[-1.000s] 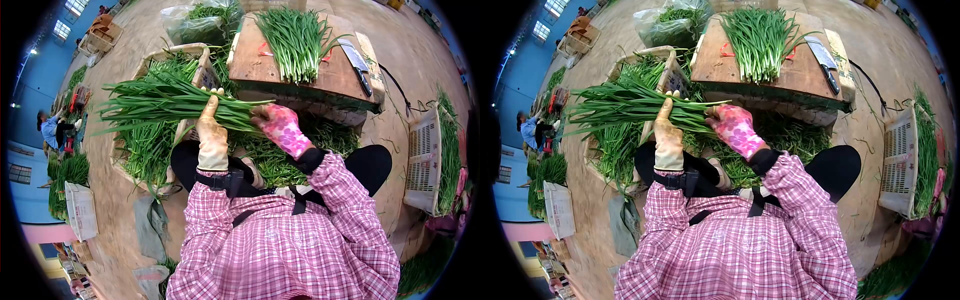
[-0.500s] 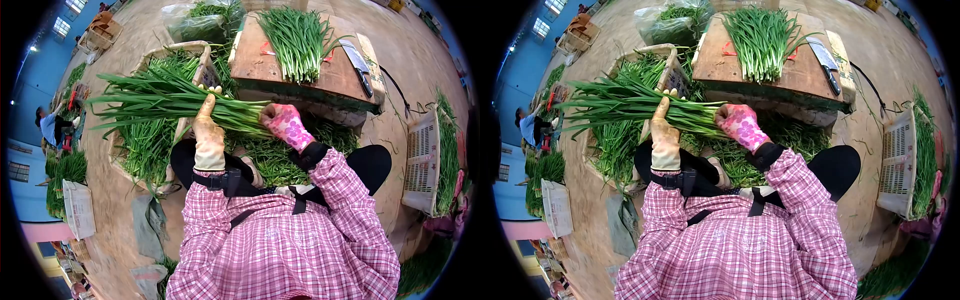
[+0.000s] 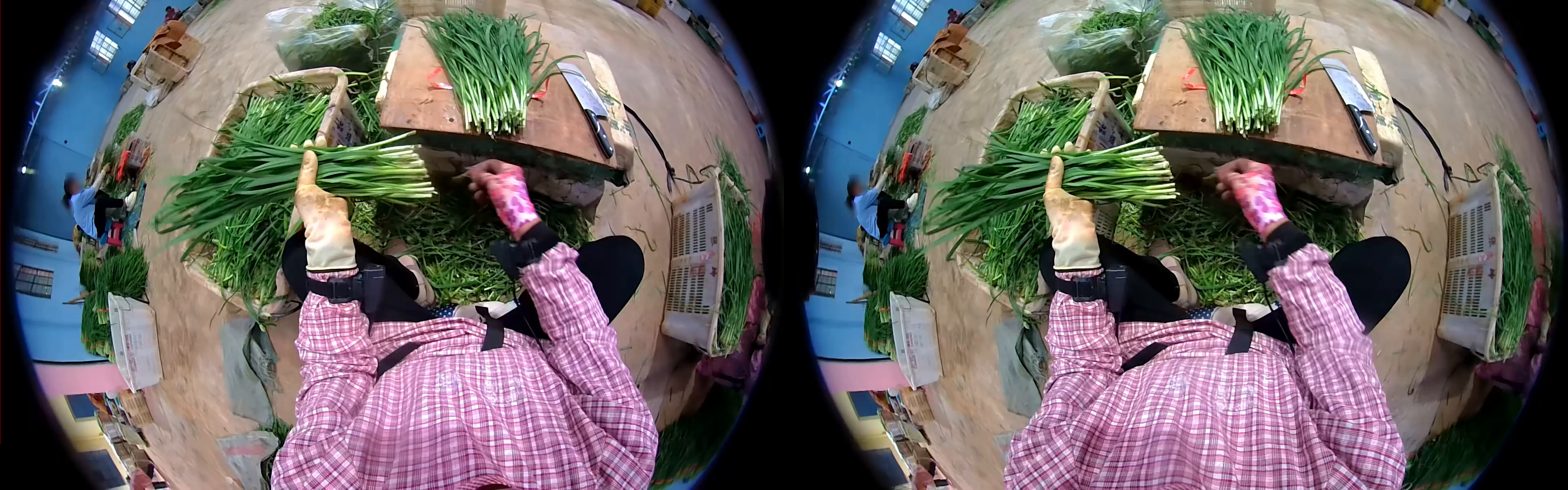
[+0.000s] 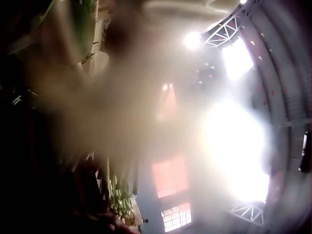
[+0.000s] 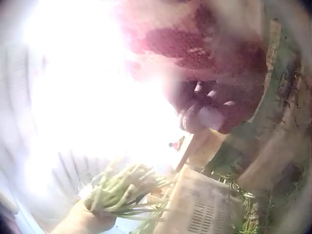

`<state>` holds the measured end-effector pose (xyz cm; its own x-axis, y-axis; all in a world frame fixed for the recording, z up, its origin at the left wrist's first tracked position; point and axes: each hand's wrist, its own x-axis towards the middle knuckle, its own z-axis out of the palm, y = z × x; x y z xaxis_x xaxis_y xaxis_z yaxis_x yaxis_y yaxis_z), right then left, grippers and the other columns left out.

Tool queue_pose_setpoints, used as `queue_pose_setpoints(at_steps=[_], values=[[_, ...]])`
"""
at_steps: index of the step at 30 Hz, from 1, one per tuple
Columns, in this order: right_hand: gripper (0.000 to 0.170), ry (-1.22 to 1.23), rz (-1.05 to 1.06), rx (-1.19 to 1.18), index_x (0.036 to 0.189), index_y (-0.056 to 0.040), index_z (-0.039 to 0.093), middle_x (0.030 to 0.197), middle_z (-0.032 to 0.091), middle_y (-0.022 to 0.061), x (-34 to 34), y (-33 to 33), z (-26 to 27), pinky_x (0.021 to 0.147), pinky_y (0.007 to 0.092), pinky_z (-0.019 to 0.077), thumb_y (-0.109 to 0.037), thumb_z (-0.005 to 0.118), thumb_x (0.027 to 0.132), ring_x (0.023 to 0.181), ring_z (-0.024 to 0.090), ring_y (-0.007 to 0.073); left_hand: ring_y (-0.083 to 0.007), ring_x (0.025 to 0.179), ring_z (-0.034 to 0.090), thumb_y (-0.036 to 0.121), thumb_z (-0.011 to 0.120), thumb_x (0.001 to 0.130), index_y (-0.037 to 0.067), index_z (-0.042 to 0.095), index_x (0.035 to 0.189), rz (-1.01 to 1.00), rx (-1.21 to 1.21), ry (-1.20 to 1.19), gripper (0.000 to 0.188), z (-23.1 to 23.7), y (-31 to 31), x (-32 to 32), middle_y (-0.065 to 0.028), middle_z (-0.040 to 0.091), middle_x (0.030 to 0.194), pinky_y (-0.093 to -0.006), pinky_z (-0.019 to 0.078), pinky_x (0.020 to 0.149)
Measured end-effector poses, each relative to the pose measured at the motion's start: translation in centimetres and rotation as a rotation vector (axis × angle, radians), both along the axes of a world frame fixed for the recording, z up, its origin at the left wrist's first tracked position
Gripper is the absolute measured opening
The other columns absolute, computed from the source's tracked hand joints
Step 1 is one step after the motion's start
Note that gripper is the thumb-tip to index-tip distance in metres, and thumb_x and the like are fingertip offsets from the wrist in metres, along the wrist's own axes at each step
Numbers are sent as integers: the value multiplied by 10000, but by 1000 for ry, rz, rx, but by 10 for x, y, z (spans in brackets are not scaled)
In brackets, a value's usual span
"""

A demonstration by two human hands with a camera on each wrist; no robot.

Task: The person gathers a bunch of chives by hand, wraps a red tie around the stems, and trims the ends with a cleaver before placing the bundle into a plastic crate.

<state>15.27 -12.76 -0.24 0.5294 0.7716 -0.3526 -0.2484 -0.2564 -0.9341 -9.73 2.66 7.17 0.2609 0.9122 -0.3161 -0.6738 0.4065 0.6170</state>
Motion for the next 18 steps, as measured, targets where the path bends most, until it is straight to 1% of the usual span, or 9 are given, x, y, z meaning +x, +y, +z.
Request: queue_pose_setpoints(at_steps=[1, 3, 4, 5, 7, 8, 12, 15, 18], values=[[229, 118, -73, -83, 1106, 9, 668, 923, 710, 91, 6, 4, 7, 679, 262, 572, -70, 696, 893, 790, 681, 146, -187, 981, 648, 255, 619, 985, 134, 652, 1189, 55, 62, 0, 239, 13, -8, 5, -37, 688, 1123, -378, 532, 918], [433, -216, 12, 242, 1236, 24, 619, 1112, 696, 131, -22, 6, 15, 866, 301, 550, -110, 768, 852, 991, 672, 205, -155, 946, 646, 253, 605, 995, 110, 640, 1230, 16, 121, -48, 277, 8, -12, 12, -23, 687, 1116, -358, 534, 906], [582, -261, 133, 51, 1320, 33, 569, 1279, 637, 142, -35, 10, 39, 989, 324, 485, -155, 808, 825, 1146, 612, 221, -139, 929, 646, 252, 599, 1001, 97, 633, 1250, -10, 150, -73, 296, 4, -14, 17, -16, 687, 1113, -347, 535, 900], [622, -85, 213, 239, 1342, 34, 552, 1218, 672, 130, -49, 14, 48, 957, 341, 498, -162, 817, 814, 1110, 627, 223, -141, 1062, 616, 232, 601, 999, 90, 603, 1287, -15, 226, -42, 321, -8, -17, 22, -25, 649, 1214, -351, 509, 953], [604, -419, 217, -97, 1342, 41, 550, 1098, 713, 114, -57, 26, 63, 869, 315, 534, -127, 800, 819, 992, 671, 209, -132, 1124, 592, 225, 594, 1003, 88, 569, 1326, -46, 204, 13, 352, -1, -31, 31, -34, 614, 1289, -339, 500, 971], [476, -74, 100, 131, 1262, 46, 602, 956, 732, 93, -56, 30, 25, 712, 268, 553, -89, 767, 836, 794, 685, 175, -127, 1126, 588, 230, 585, 1007, 86, 565, 1330, -40, 208, -23, 354, -7, -27, 31, -35, 604, 1307, -338, 499, 971], [224, 62, -143, 164, 1074, 14, 697, 889, 722, 66, -30, 11, 18, 584, 221, 524, -64, 727, 865, 669, 629, 87, -176, 1062, 628, 258, 568, 1012, 103, 564, 1307, -47, 163, -75, 334, 8, -25, 13, -33, 641, 1225, -373, 510, 984], [317, 263, -166, 223, 1132, 12, 678, 918, 727, 73, -22, 12, 24, 678, 232, 549, -115, 767, 855, 748, 664, 114, -200, 1089, 626, 245, 600, 996, 181, 547, 1312, 24, 233, -103, 326, 9, -22, 13, -23, 640, 1214, -454, 526, 976], [343, -234, 41, 113, 1140, 37, 669, 930, 728, 94, -49, 27, 38, 803, 262, 538, -107, 775, 847, 860, 672, 159, -225, 1119, 622, 200, 626, 981, 202, 543, 1303, 20, 282, -153, 333, -8, -20, 24, -24, 640, 1210, -472, 526, 1000]])
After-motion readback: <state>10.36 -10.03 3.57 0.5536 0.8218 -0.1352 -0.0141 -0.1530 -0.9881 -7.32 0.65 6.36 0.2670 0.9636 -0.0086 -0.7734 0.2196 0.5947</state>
